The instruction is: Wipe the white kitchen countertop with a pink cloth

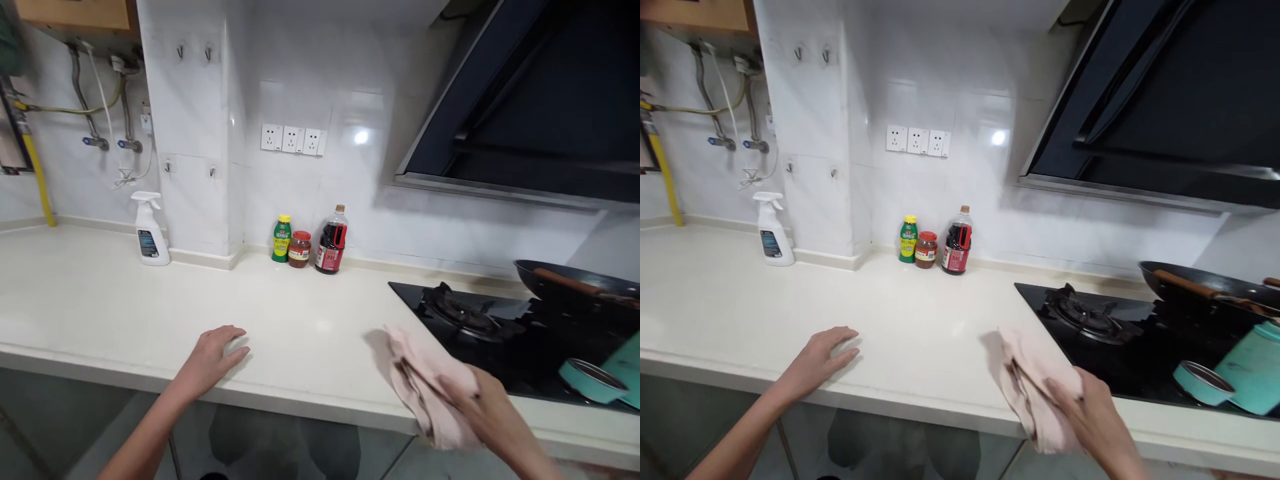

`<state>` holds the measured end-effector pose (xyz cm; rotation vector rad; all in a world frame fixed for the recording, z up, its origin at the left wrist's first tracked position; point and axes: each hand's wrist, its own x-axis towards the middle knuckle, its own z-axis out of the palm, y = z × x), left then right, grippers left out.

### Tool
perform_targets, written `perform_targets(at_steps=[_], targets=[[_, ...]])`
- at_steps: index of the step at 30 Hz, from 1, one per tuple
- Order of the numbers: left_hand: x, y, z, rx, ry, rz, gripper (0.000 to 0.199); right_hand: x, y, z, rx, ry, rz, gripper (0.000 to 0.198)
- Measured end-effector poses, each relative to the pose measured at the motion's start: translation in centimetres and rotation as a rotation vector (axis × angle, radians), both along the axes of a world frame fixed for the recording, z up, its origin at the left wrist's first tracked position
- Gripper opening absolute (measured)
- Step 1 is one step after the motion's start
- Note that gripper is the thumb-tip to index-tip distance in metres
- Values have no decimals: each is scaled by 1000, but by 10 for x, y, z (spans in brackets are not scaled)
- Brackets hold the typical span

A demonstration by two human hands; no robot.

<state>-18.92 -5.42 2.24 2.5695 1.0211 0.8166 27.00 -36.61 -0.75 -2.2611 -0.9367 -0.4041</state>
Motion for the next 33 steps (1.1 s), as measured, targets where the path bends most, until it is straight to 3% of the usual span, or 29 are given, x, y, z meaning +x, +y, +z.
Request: perform_targets(at_steps=[4,6,8,12,18,24,33], targets=[[0,3,-3,27,-13,-15,42,-7,12,-8,-35,-195,-84,84],[1,4,-3,42,-15,-20,41,-10,9,-5,-59,-354,50,73],[2,3,-3,51,-12,-15,40,-10,6,-1,-192,-444,242,61],[1,-1,-4,67,-12,-15,38,3,11,2,-438,-430,418,53],[0,-7,-11,78,-24,-9,35,20,47,-1,-400,-441,384,50],[0,-13,-7,156,-50,-24,30,17,122,-5,-398,-469,248,53],[2,-16,-9,151,-41,-46,39,-19,282,15,-516,-420,203,50]])
